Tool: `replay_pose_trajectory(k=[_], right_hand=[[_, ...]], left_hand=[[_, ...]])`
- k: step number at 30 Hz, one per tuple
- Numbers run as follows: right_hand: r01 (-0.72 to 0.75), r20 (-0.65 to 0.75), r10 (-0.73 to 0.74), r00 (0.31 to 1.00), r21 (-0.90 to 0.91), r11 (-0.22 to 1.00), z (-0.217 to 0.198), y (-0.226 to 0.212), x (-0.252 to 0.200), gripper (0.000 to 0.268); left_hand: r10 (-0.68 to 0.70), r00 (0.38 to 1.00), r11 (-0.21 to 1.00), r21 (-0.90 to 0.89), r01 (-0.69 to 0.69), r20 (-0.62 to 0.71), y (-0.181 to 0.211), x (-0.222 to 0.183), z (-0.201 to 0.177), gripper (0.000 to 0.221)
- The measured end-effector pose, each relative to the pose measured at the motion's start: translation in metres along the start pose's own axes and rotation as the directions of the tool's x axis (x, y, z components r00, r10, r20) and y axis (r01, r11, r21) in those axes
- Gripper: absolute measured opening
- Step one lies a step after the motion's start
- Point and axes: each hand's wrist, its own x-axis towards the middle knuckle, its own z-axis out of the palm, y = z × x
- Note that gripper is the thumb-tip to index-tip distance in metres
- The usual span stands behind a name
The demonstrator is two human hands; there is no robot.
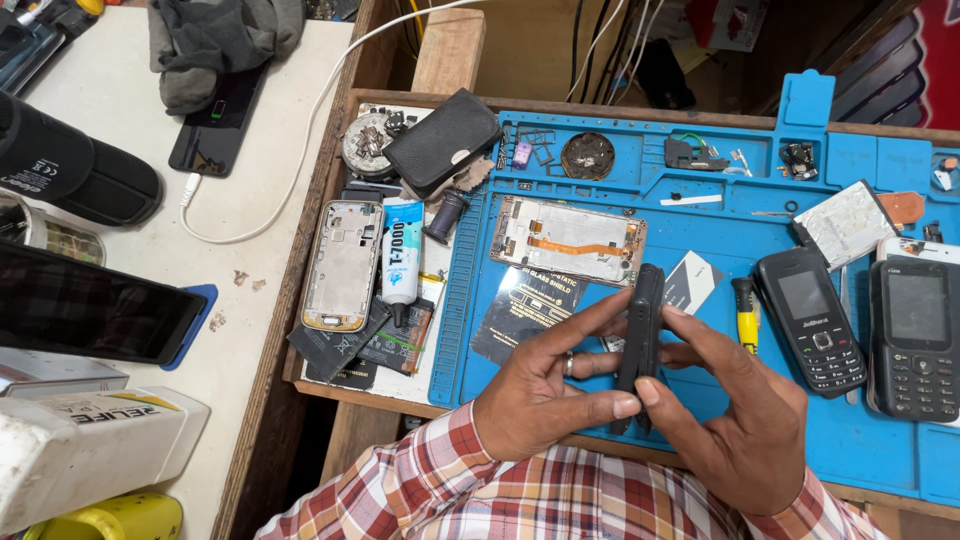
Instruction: The person assembles a mobile phone by inserting the battery, aligning and snapping the back cover, and handling the device to check fit. They also pick up and set down other phone parts and tools on the workbench.
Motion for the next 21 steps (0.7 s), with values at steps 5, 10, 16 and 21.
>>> replay_pose_trajectory(k=[5,10,16,21], right_hand=[[-0.004,-0.041,0.005,0.999,0.038,0.999,0.006,-0.001,-0.004,0.055],[0.028,-0.026,-0.027,0.999,0.065,0.997,0.012,0.002,-0.011,0.053],[-0.156,0.010,0.155,0.988,0.079,0.985,0.014,0.009,-0.010,0.049],[-0.181,0.035,0.184,0.982,0.438,0.881,0.018,0.014,-0.004,0.083]], left_hand=[[0.037,0.999,0.999,0.038,-0.036,-0.013,-0.008,-0.001,0.000,0.084],[0.041,0.999,0.999,0.005,-0.041,-0.022,-0.014,-0.001,-0.002,0.085],[0.016,1.000,0.995,-0.095,-0.015,0.004,-0.014,-0.002,-0.003,0.076],[-0.007,0.999,0.996,0.094,0.003,0.045,-0.006,-0.007,-0.003,0.054]])
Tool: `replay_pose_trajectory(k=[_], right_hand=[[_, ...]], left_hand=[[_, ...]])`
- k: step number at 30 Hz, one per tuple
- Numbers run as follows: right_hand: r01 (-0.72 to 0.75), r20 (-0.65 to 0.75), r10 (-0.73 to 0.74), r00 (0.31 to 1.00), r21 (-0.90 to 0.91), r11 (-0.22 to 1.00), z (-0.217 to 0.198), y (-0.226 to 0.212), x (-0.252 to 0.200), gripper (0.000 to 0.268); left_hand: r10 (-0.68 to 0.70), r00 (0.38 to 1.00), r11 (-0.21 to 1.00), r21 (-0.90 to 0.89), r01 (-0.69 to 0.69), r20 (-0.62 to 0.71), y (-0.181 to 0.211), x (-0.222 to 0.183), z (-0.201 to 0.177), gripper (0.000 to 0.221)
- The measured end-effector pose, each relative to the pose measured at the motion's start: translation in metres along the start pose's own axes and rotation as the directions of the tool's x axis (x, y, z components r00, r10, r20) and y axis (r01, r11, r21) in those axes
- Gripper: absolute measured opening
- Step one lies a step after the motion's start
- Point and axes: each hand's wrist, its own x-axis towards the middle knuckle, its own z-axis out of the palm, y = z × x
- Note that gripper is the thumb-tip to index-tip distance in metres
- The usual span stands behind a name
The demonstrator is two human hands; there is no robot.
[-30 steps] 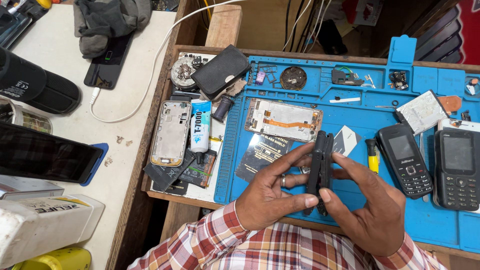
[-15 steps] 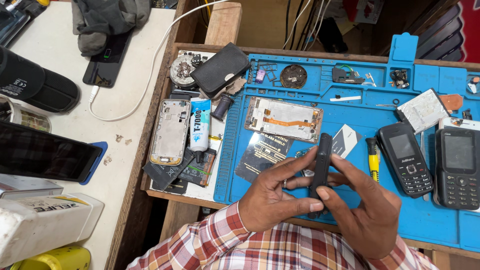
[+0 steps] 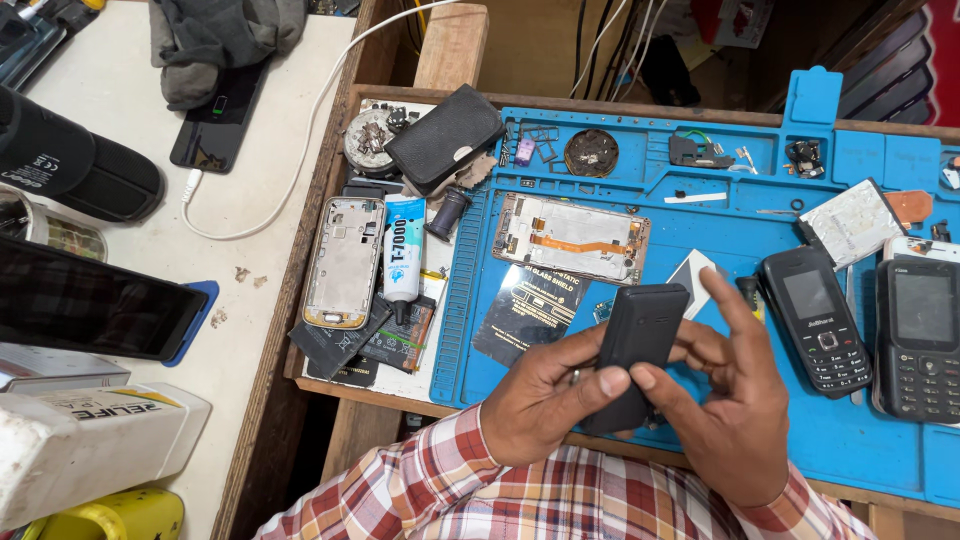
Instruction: The person assembles a mobile phone by inserting the battery, aligning and snapping the back cover, and handling the device to check fit. They also pick up and set down other phone parts and tools on the workbench.
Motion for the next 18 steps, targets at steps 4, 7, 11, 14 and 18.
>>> replay_pose_trajectory(k=[4,7,11,14,18], right_hand=[[-0.082,0.048,0.075,0.996,0.155,0.984,-0.001,-0.002,0.005,0.077],[-0.084,0.071,0.070,0.995,0.218,0.972,-0.002,-0.003,0.006,0.067],[-0.120,0.044,0.114,0.992,0.191,0.974,-0.005,0.000,0.002,0.054],[-0.177,-0.022,0.184,0.983,0.184,0.967,-0.010,0.011,-0.008,0.041],[-0.245,-0.136,0.239,0.961,-0.029,0.969,-0.020,0.029,-0.017,0.029]], left_hand=[[-0.042,0.991,0.997,0.058,0.050,-0.124,0.005,0.003,0.001,0.055],[-0.027,0.993,1.000,-0.006,0.027,-0.114,0.007,0.006,0.000,0.053],[-0.093,0.987,0.996,-0.011,0.092,-0.128,0.010,0.007,0.002,0.052],[0.005,0.994,0.977,0.212,0.019,-0.112,0.008,0.006,0.001,0.053],[-0.069,0.994,0.997,0.033,0.072,-0.082,0.002,0.005,-0.001,0.054]])
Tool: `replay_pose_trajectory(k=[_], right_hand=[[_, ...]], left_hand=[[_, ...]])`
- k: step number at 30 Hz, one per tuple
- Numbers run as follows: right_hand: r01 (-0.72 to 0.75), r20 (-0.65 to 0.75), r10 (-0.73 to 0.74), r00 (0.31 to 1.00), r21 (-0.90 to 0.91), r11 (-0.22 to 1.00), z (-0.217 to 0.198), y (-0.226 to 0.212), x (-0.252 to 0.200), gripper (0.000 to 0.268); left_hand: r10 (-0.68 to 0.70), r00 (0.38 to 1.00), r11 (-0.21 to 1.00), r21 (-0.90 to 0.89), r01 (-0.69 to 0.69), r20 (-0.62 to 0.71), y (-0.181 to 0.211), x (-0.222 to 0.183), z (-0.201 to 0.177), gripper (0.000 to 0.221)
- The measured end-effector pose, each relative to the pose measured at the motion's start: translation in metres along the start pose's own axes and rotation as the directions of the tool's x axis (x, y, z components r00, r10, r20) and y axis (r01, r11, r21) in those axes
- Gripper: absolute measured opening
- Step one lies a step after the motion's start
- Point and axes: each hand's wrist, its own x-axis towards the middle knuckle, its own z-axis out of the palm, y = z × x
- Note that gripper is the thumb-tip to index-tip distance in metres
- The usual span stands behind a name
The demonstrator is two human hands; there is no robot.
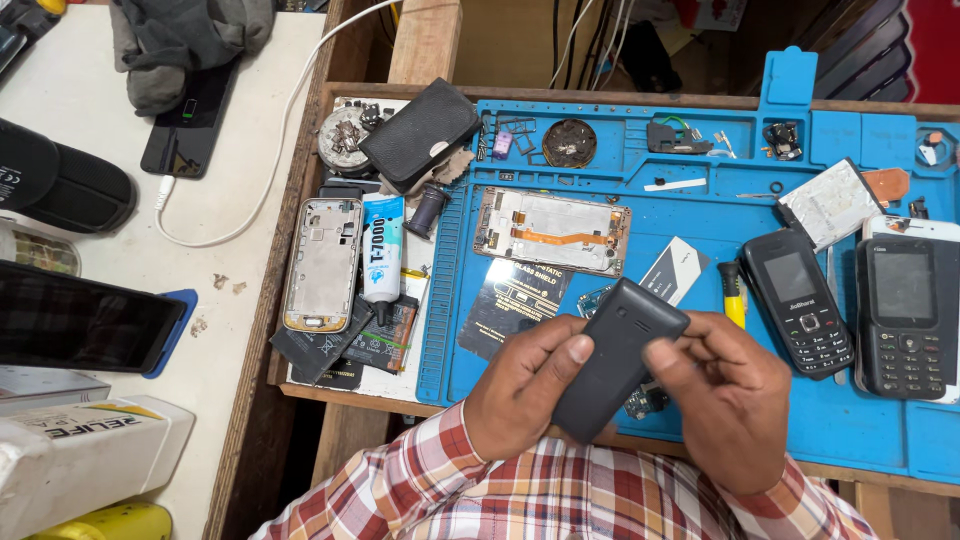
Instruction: The person assembles a mobile phone by inserting the battery, aligning and snapping the back cover, and handling the device to check fit. They also pick up and set down other phone parts and tools on the workbench.
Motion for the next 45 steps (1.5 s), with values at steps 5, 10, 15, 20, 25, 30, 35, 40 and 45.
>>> replay_pose_trajectory(k=[5,10,15,20,25,30,35,40,45], right_hand=[[0.021,0.027,-0.022,0.999,0.010,1.000,-0.005,-0.003,0.006,0.031],[0.156,0.147,-0.209,0.967,0.308,0.939,0.004,-0.028,0.013,0.049],[0.198,0.316,-0.326,0.891,0.377,0.905,0.001,-0.036,0.020,0.043],[0.329,0.454,-0.457,0.765,0.335,0.883,-0.019,-0.029,0.025,0.044],[0.402,0.396,-0.487,0.779,0.281,0.872,-0.023,-0.022,0.020,0.030],[0.370,0.214,-0.358,0.909,-0.016,0.929,-0.024,-0.029,0.016,0.029],[0.517,0.236,-0.486,0.842,-0.089,0.852,-0.023,-0.039,0.018,0.037],[0.504,0.323,-0.467,0.823,-0.037,0.863,-0.020,-0.039,0.019,0.037],[0.517,0.310,-0.493,0.813,0.006,0.856,-0.021,-0.034,0.016,0.034]], left_hand=[[-0.183,0.980,0.866,-0.459,0.200,0.082,-0.006,0.001,-0.005,0.049],[-0.271,0.956,0.763,-0.580,0.285,0.114,-0.007,0.002,-0.008,0.046],[-0.247,0.940,0.764,-0.550,0.339,0.235,-0.011,0.001,-0.013,0.043],[-0.391,0.880,0.726,-0.497,0.475,0.270,-0.019,0.000,-0.016,0.043],[-0.236,0.929,0.899,-0.299,0.320,0.284,-0.016,0.000,-0.015,0.061],[-0.002,0.986,0.993,-0.119,0.022,0.166,0.001,-0.003,-0.017,0.067],[0.477,0.870,0.742,0.473,-0.475,0.126,0.014,-0.007,-0.011,0.037],[0.441,0.889,0.749,0.494,-0.440,0.124,0.019,-0.009,-0.012,0.039],[0.455,0.879,0.760,0.452,-0.467,0.143,0.021,-0.010,-0.012,0.031]])
